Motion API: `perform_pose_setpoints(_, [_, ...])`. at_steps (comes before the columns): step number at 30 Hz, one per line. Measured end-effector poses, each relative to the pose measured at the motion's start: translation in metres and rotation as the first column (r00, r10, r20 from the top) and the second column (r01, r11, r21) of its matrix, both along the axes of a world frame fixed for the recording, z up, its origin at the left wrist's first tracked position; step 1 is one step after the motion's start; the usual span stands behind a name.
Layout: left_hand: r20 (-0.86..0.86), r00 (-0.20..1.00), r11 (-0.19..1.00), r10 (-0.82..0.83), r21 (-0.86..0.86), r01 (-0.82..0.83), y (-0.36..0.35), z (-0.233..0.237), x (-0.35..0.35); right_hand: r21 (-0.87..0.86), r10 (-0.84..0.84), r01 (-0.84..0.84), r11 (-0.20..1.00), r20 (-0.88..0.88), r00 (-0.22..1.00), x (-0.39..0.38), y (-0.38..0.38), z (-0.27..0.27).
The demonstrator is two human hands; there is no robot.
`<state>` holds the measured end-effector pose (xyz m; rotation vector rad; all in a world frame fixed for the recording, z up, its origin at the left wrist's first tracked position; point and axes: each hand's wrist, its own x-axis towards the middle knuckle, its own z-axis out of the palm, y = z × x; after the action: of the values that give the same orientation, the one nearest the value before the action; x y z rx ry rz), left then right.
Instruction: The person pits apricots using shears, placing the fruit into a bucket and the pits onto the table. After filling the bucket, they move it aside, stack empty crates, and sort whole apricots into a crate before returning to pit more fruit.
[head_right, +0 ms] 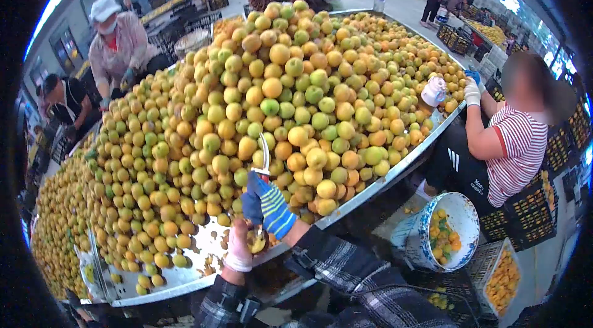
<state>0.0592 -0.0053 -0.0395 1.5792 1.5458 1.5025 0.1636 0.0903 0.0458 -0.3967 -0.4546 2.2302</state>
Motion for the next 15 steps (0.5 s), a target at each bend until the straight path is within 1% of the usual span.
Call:
perform_pose_setpoints(1, [0.224, 0.974, 0.997, -0.041, -0.054, 0.055, 0.001, 0.003, -0.001, -0.023, 0.003, -0.003, 1.000, 0.028, 1.000, -0.002, 0.001, -0.001])
perform_pose_setpoints(2, [0.442, 0.894, 0.988, -0.065, -0.099, 0.121, 0.003, 0.006, -0.001, -0.040, 0.018, -0.017, 0.999, 0.026, 0.999, -0.003, 0.000, -0.003])
perform_pose_setpoints(3, [0.385, 0.923, 0.966, -0.010, -0.235, 0.109, 0.000, 0.020, 0.001, -0.071, 0.026, -0.024, 0.997, 0.019, 0.999, -0.002, 0.000, -0.003])
perform_pose_setpoints(4, [0.382, 0.924, 0.969, -0.019, -0.221, 0.111, -0.002, 0.021, -0.002, -0.103, 0.033, -0.032, 0.994, 0.012, 0.999, -0.002, 0.000, -0.002])
perform_pose_setpoints(6, [0.356, 0.933, 0.931, -0.048, -0.322, 0.171, -0.007, 0.018, -0.010, -0.128, 0.033, -0.032, 0.991, 0.005, 0.999, -0.003, 0.000, -0.002])
perform_pose_setpoints(7, [0.409, 0.913, 0.918, -0.001, -0.362, 0.163, -0.010, 0.032, -0.005, -0.152, 0.032, -0.028, 0.988, 0.026, 0.999, -0.003, -0.001, -0.001])
perform_pose_setpoints(8, [0.535, 0.843, 0.929, -0.046, -0.289, 0.234, -0.010, 0.044, 0.000, -0.177, 0.029, -0.020, 0.984, 0.048, 0.998, -0.003, -0.001, 0.000])
perform_pose_setpoints(9, [0.522, 0.853, 0.932, -0.009, -0.304, 0.195, -0.009, 0.038, -0.001, -0.159, 0.067, -0.069, 0.985, -0.017, 0.998, -0.003, 0.002, -0.004])
perform_pose_setpoints(10, [0.507, 0.862, 0.934, 0.031, -0.321, 0.155, -0.009, 0.032, -0.002, -0.153, 0.063, -0.066, 0.986, -0.020, 0.998, -0.003, 0.001, -0.010])
perform_pose_setpoints(12, [0.511, 0.860, 0.948, 0.000, -0.273, 0.162, -0.006, 0.027, -0.003, -0.181, 0.070, -0.068, 0.981, 0.007, 0.998, -0.005, 0.004, -0.012])
perform_pose_setpoints(13, [0.522, 0.853, 0.956, -0.013, -0.244, 0.164, -0.008, 0.025, -0.002, -0.220, 0.042, -0.033, 0.975, 0.035, 0.999, -0.007, 0.003, -0.010])
perform_pose_setpoints(14, [0.522, 0.853, 0.954, -0.009, -0.252, 0.164, -0.009, 0.022, -0.002, -0.229, 0.041, -0.032, 0.973, 0.034, 0.999, -0.005, 0.001, -0.013])
perform_pose_setpoints(15, [0.517, 0.856, 0.961, -0.009, -0.233, 0.151, -0.005, 0.020, -0.002, -0.202, 0.033, -0.032, 0.979, -0.001, 0.999, -0.004, 0.003, -0.014])
